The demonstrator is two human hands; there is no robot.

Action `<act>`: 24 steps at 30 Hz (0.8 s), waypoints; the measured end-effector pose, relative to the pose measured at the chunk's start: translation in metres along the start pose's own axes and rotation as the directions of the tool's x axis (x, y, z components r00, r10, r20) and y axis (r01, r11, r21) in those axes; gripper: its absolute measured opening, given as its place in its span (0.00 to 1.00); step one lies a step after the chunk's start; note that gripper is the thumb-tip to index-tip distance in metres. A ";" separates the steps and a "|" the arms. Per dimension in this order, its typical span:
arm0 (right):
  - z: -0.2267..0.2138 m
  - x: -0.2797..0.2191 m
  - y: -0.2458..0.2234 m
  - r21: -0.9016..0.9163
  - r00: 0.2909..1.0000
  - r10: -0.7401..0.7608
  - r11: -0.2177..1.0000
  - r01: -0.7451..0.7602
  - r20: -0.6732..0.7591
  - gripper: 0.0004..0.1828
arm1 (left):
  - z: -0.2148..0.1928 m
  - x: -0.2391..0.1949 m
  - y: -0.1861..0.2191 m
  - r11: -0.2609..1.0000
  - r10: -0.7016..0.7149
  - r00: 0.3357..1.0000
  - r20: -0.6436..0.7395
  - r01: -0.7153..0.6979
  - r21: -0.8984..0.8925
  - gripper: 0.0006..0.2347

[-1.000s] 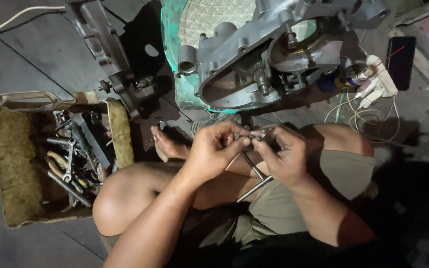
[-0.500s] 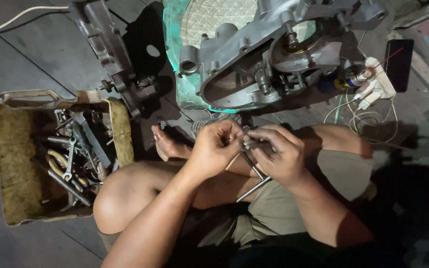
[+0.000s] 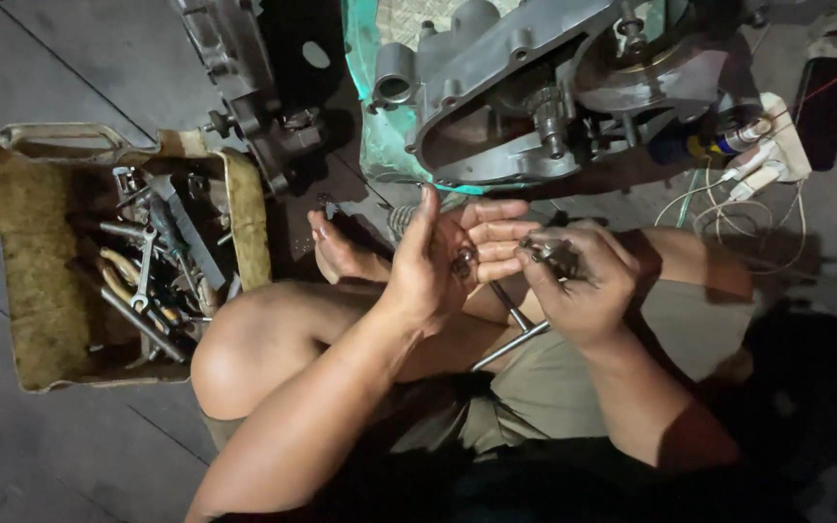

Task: Cleaning engine components with a rag, sorting small fasteners, and using a T-handle wrench on a motorcycle engine casing.

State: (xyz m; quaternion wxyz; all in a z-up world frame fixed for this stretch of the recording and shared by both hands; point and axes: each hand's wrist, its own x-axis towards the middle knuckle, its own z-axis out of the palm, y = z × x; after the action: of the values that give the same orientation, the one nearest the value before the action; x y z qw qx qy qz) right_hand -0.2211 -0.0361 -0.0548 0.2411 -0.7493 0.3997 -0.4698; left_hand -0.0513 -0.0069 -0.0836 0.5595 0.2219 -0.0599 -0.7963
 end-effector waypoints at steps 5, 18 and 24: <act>0.000 -0.004 -0.002 0.004 0.999 -0.035 0.999 0.035 -0.040 0.07 | 0.002 -0.001 -0.004 0.999 -0.002 1.000 -0.024 0.003 0.050 0.44; -0.007 -0.045 0.023 -0.067 0.995 -0.014 0.998 0.021 0.096 0.19 | 0.062 -0.039 0.033 0.433 0.236 0.955 -0.179 0.061 0.899 0.21; 0.005 -0.040 -0.008 -0.255 0.960 -0.051 0.959 0.124 0.274 0.17 | 0.071 -0.075 0.061 0.415 0.445 0.894 -0.045 -0.161 0.895 0.11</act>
State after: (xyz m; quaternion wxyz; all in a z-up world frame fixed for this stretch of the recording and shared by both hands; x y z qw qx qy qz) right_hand -0.2235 0.0012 -0.0714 0.1667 -0.8483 0.3903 -0.3168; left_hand -0.0073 0.0287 0.0225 0.5052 0.5689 -0.4174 -0.4970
